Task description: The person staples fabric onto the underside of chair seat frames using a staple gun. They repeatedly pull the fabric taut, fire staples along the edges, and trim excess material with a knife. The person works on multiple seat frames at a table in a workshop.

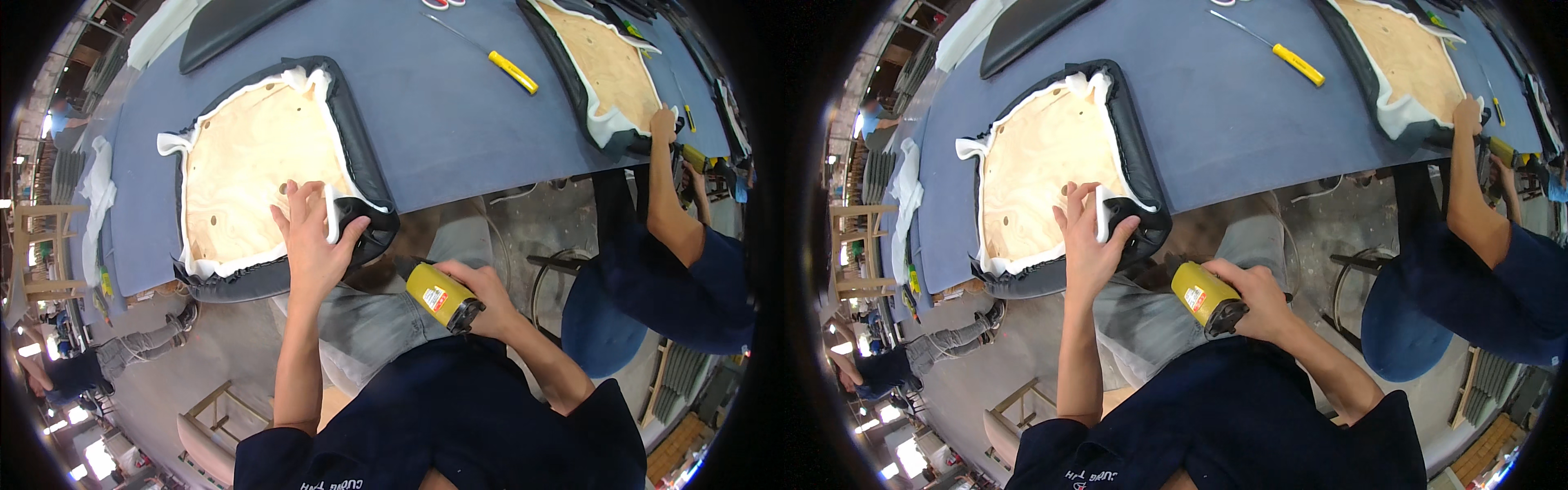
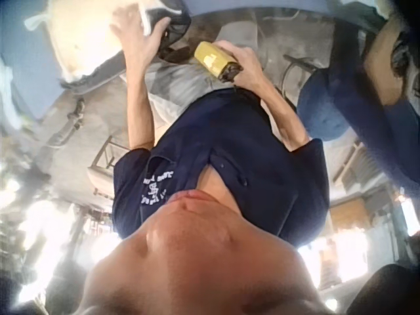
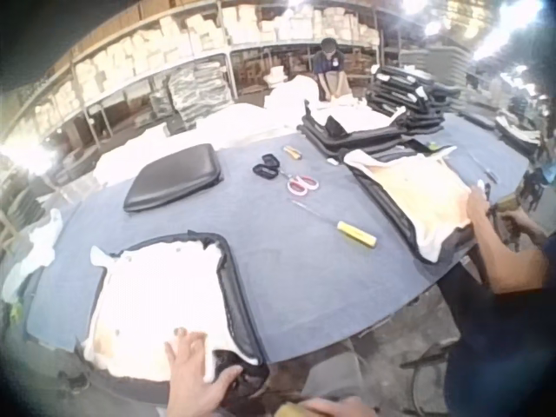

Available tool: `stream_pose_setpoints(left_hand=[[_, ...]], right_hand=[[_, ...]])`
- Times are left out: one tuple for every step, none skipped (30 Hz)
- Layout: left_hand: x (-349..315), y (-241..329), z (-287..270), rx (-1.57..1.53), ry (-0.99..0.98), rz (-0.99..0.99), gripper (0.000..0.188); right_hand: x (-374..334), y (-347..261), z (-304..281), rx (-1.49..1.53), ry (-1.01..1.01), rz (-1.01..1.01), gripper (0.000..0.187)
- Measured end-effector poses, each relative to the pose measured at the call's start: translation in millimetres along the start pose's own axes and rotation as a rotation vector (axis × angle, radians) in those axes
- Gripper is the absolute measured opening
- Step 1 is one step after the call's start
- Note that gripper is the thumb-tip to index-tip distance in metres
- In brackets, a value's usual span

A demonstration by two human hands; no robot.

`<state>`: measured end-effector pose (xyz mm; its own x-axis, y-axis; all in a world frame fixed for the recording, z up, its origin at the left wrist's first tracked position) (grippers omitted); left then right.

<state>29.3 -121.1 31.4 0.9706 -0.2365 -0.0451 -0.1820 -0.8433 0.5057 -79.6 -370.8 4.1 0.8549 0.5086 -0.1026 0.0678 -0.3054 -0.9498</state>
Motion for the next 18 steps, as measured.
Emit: stream_pose_setpoints(left_hand=[[-0.1, -1.1, 0.4, -0.017, -0.007, 0.013, 0.049], [-3.7, -2.5, 0.0, -0.024, -0.026, 0.024, 0.047], [-7.0, -0.5, -2.1, -0.064, -0.021, 0.024, 0.041], [-7.8, -3.2, -1.6, -0.075, -0.018, 0.039, 0.039], [-10.5, -6.4, -1.2, -0.093, -0.01, 0.048, 0.038], [-12.6, -7.8, -1.9, -0.11, 0.0, 0.055, 0.037], [-12.3, -5.9, -0.4, -0.11, 0.001, 0.065, 0.033], [-11.1, -7.0, 1.4, -0.106, 0.001, 0.079, 0.031], [-10.3, -8.3, 3.1, -0.102, 0.0, 0.094, 0.029], [-10.8, -8.5, 4.8, -0.098, -0.001, 0.109, 0.027], [-11.7, -8.0, 5.4, -0.093, -0.006, 0.1, 0.023], [-11.7, -8.2, 4.9, -0.091, -0.009, 0.091, 0.023], [-11.5, -8.6, 3.7, -0.089, -0.013, 0.083, 0.024], [-10.4, -7.8, 5.1, -0.098, -0.01, 0.076, 0.025], [-10.0, -8.0, 5.2, -0.087, -0.012, 0.076, 0.025], [-10.2, -8.5, 4.8, -0.076, -0.013, 0.075, 0.025], [-9.8, -8.9, 3.7, -0.06, -0.011, 0.076, 0.026], [-10.0, -7.8, 4.4, -0.041, -0.01, 0.077, 0.031]], right_hand=[[2.0, 0.2, -2.1, 0.0, -0.017, -0.013, 0.054], [4.6, -0.4, -3.0, 0.015, -0.032, -0.023, 0.054], [8.2, 0.1, -4.3, 0.025, -0.043, -0.035, 0.055], [11.4, 1.0, -3.1, 0.041, -0.042, -0.044, 0.055], [14.6, 0.3, -2.3, 0.051, -0.052, -0.054, 0.056], [17.0, 0.7, 0.1, 0.062, -0.061, -0.064, 0.056], [18.3, 3.5, 3.6, 0.071, -0.063, -0.055, 0.056], [21.7, 5.3, 7.3, 0.081, -0.063, -0.052, 0.056], [24.7, 6.9, 10.4, 0.091, -0.064, -0.05, 0.057], [27.3, 7.3, 11.5, 0.093, -0.067, -0.039, 0.057], [29.6, 6.1, 12.5, 0.1, -0.063, -0.025, 0.057], [32.2, 4.3, 13.4, 0.106, -0.059, -0.011, 0.056], [35.8, 1.5, 15.7, 0.121, -0.074, 0.005, 0.056], [37.8, -0.9, 13.6, 0.124, -0.091, 0.025, 0.055], [40.0, -2.5, 12.3, 0.126, -0.108, 0.044, 0.055], [42.9, -3.5, 12.1, 0.105, -0.132, 0.065, 0.053], [47.6, -4.4, 12.1, 0.083, -0.155, 0.08, 0.052], [50.9, -4.3, 13.0, 0.061, -0.179, 0.095, 0.051]])
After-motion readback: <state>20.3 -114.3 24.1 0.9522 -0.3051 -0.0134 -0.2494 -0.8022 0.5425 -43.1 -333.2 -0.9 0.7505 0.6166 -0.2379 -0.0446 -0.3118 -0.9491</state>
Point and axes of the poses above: each hand's wrist, its own x-axis towards the middle knuckle, its own z-axis out of the palm, y = z × x, the point moved 6 cm from there along x, towards the middle knuckle, and after that the axes turned 13 degrees about -y, right-handed, at the moved point
